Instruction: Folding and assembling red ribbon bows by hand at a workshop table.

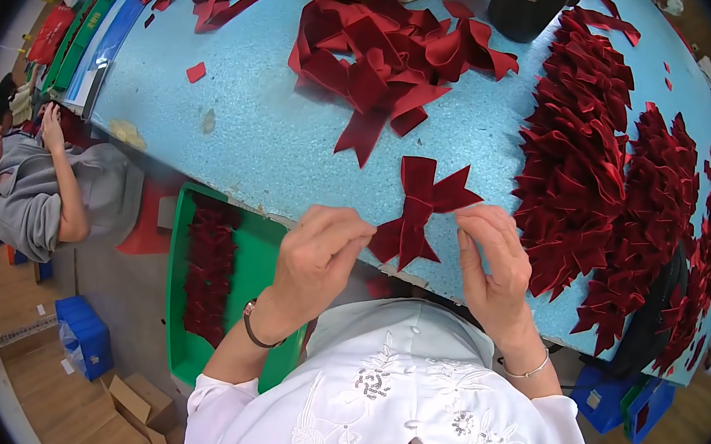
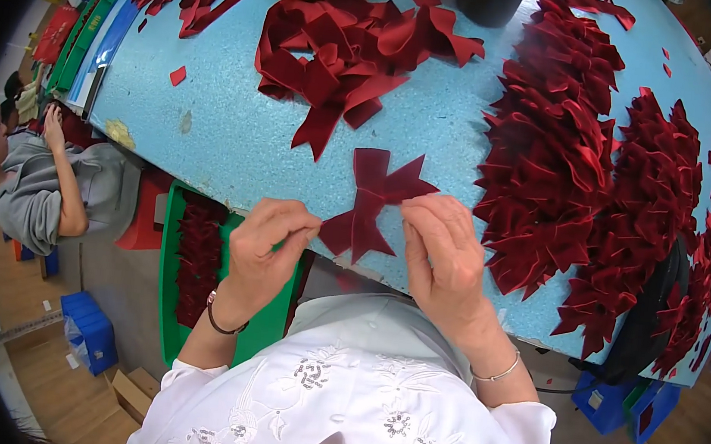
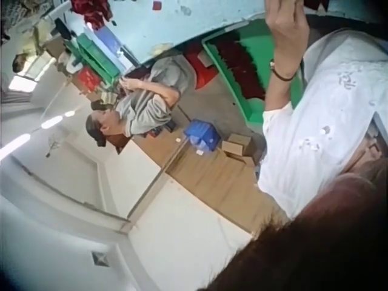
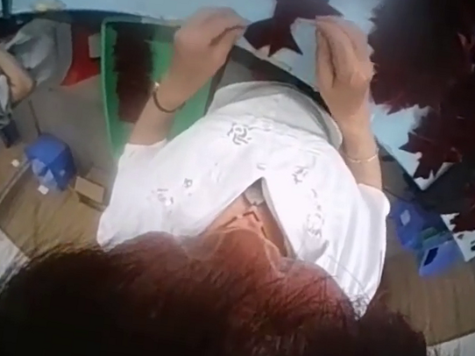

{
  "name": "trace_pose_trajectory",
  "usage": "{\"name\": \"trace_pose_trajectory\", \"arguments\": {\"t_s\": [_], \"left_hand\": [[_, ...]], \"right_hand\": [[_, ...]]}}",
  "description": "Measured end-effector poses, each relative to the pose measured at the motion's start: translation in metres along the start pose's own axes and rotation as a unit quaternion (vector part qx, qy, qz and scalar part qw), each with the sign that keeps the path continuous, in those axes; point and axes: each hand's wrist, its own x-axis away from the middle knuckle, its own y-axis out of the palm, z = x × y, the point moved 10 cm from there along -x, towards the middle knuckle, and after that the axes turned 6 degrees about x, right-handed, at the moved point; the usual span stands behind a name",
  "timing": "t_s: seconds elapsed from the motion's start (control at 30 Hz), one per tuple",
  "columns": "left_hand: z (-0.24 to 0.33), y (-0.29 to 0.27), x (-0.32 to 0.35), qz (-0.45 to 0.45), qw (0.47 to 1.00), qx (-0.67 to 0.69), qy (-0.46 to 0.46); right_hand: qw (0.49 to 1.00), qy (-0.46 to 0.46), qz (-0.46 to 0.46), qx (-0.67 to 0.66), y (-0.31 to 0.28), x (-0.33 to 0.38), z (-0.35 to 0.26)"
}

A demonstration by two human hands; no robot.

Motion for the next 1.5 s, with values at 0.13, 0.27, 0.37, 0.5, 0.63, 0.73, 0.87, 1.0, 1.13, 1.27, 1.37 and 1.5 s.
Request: {"name": "trace_pose_trajectory", "arguments": {"t_s": [0.13, 0.27, 0.37, 0.5, 0.63, 0.73, 0.87, 1.0, 1.13, 1.27, 1.37, 1.5], "left_hand": [[0.025, 0.017, -0.005, -0.034, 0.996, -0.041, 0.076], [0.046, 0.035, -0.010, -0.066, 0.987, -0.053, 0.140], [0.046, 0.049, -0.014, -0.093, 0.981, -0.076, 0.153], [0.029, 0.066, -0.013, -0.137, 0.972, -0.129, 0.139], [0.021, 0.071, -0.011, -0.168, 0.965, -0.148, 0.133], [0.020, 0.074, -0.012, -0.190, 0.959, -0.158, 0.140], [0.021, 0.070, -0.010, -0.168, 0.964, -0.143, 0.149], [0.022, 0.069, -0.006, -0.171, 0.962, -0.152, 0.149], [0.023, 0.048, -0.009, -0.128, 0.977, -0.065, 0.158], [-0.007, -0.012, -0.007, 0.062, 0.994, 0.091, -0.023], [-0.022, -0.023, 0.008, 0.102, 0.987, 0.068, -0.100], [0.003, -0.007, 0.016, 0.085, 0.996, -0.019, -0.007]], "right_hand": [[0.999, -0.029, 0.003, 0.031, -0.004, 0.009, -0.011], [0.997, -0.049, -0.020, 0.060, 0.004, 0.016, -0.018], [0.997, -0.024, -0.010, 0.076, 0.001, 0.020, -0.010], [0.997, -0.022, -0.007, 0.076, -0.002, 0.021, -0.005], [0.999, -0.009, -0.002, 0.049, -0.002, 0.018, -0.003], [0.999, -0.013, -0.001, 0.037, -0.001, 0.013, -0.005], [0.999, -0.019, -0.003, 0.032, 0.000, 0.013, -0.009], [0.999, -0.023, -0.009, 0.042, 0.000, 0.017, -0.012], [0.999, 0.036, 0.018, 0.010, -0.018, 0.011, 0.000], [0.993, 0.106, 0.025, -0.042, -0.025, 0.006, 0.009], [0.994, 0.089, 0.015, -0.054, -0.017, -0.010, 0.002], [0.999, 0.001, -0.018, -0.027, 0.008, -0.025, -0.011]]}}
